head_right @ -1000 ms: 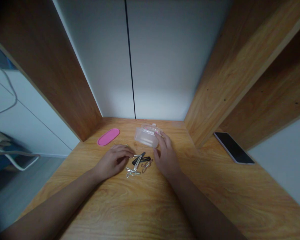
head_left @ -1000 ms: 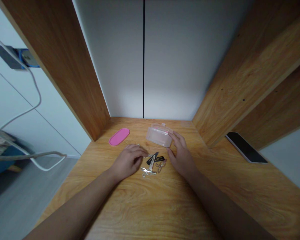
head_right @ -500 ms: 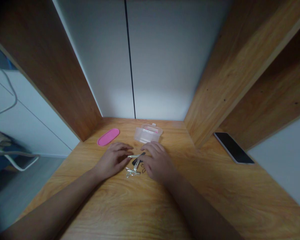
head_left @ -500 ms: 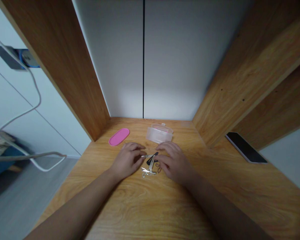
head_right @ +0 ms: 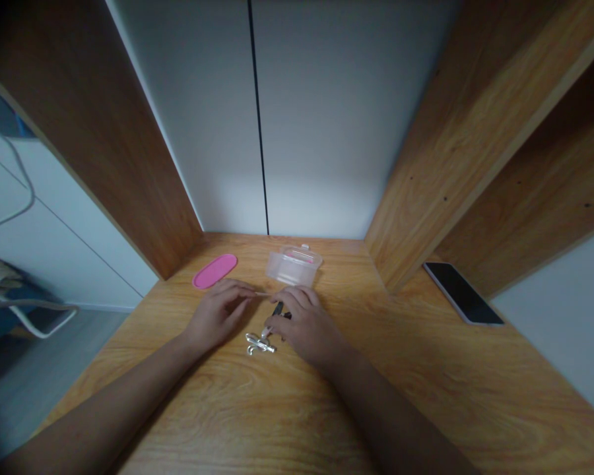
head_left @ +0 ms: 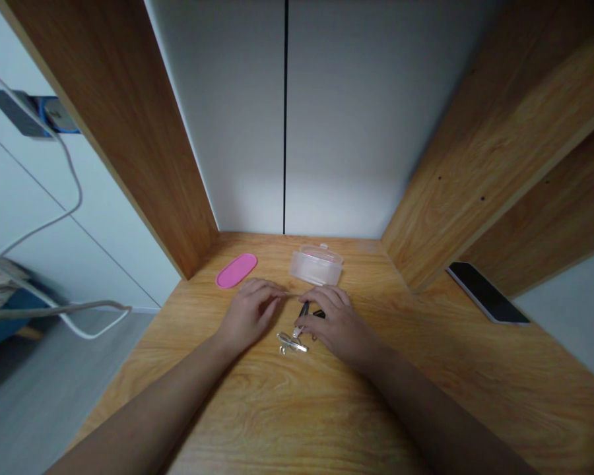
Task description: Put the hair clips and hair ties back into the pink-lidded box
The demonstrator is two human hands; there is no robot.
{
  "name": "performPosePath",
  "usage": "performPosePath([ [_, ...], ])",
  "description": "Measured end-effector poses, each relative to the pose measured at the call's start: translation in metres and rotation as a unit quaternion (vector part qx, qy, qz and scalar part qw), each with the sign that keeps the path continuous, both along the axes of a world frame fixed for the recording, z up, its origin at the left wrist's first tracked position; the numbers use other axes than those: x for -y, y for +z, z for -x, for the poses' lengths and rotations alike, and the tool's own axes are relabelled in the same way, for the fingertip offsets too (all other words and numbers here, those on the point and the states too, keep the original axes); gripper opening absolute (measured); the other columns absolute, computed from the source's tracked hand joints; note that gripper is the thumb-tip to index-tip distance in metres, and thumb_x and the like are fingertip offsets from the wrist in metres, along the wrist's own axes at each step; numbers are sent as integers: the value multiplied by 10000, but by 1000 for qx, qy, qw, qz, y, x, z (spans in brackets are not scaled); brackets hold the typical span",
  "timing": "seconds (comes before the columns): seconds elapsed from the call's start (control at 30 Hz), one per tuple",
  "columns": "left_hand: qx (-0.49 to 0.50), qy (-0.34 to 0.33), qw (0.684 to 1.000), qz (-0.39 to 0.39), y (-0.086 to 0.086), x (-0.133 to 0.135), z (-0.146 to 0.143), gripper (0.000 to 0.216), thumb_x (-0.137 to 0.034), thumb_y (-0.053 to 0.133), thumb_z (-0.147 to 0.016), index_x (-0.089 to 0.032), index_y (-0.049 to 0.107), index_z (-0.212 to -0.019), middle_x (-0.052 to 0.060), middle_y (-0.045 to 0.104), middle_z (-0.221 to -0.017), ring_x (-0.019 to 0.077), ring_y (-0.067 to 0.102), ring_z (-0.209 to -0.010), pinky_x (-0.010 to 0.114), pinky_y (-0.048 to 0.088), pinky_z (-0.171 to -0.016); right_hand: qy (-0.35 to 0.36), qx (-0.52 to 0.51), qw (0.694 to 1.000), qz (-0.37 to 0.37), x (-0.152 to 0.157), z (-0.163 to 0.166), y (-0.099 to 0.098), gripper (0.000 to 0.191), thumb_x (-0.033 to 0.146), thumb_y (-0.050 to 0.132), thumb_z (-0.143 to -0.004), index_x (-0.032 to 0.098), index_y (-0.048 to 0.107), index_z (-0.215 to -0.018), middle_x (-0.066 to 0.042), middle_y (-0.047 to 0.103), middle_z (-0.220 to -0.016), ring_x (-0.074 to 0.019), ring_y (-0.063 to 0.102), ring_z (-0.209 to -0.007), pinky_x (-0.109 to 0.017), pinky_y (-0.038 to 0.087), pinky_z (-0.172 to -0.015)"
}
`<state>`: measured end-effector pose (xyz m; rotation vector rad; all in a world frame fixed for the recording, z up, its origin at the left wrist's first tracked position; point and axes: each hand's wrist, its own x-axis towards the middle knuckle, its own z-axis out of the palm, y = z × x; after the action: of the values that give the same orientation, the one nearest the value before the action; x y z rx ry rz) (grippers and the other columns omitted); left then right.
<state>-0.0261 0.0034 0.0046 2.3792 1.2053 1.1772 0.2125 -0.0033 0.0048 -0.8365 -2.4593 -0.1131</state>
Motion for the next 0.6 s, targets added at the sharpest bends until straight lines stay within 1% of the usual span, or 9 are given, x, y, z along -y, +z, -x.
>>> performPosePath([
  [0.1, 71, -11, 997, 22, -1, 0, -2, 136, -204, 572, -938, -197, 697, -989, 87, 710, -1003, 193, 646, -955, 342, 517, -859, 16, -20, 1000, 6, 1, -1, 6, 97, 260, 654, -932, 269, 715, -1007, -43, 683, -1182, -228, 571, -1142, -419, 424, -1005],
  [0.17, 119, -21, 992, 43, -3, 0, -3, 115, -207, 592, -924, -191, 693, -978, 89, 702, -992, 192, 647, -951, 340, 522, -860, 20, -30, 999, 13, 2, -2, 10, 101, 253, 624, -953, 242, 693, -1026, -47, 713, -1092, -218, 596, -1086, -406, 436, -972],
  [0.23, 168, -35, 982, 73, -6, 0, -4, 98, -219, 620, -910, -180, 688, -969, 94, 696, -984, 192, 651, -943, 341, 529, -859, 12, -46, 999, 15, 2, -3, 13, 112, 252, 592, -971, 223, 677, -1038, -50, 727, -1001, -217, 615, -1009, -398, 452, -921],
  [0.3, 208, -56, 970, 115, -8, 0, -6, 102, -232, 656, -891, -167, 686, -964, 98, 692, -980, 185, 656, -926, 329, 537, -847, -9, -69, 997, 13, 2, -3, 16, 131, 261, 561, -987, 208, 668, -1040, -61, 727, -961, -220, 620, -951, -392, 462, -875],
  [0.37, 236, -77, 956, 155, -9, 2, -9, 111, -236, 694, -868, -156, 689, -945, 95, 697, -964, 171, 664, -896, 306, 542, -830, -28, -84, 996, 9, 2, -3, 17, 141, 266, 548, -992, 201, 665, -1036, -72, 723, -965, -225, 621, -938, -390, 465, -855],
  [0.43, 266, -95, 940, 194, -9, 4, -13, 122, -230, 729, -842, -148, 692, -923, 89, 710, -936, 155, 674, -862, 284, 547, -817, -32, -87, 996, 8, 3, -3, 17, 137, 264, 554, -988, 202, 665, -1039, -76, 721, -986, -231, 622, -954, -391, 467, -857],
  [0.6, 344, -121, 880, 304, -11, 7, -18, 236, -222, 813, -764, -125, 675, -929, 83, 743, -883, 149, 711, -818, 270, 570, -797, 2, -77, 997, 10, 2, -1, 13, 150, 256, 573, -983, 200, 661, -1090, -62, 735, -1009, -221, 625, -990, -378, 473, -873],
])
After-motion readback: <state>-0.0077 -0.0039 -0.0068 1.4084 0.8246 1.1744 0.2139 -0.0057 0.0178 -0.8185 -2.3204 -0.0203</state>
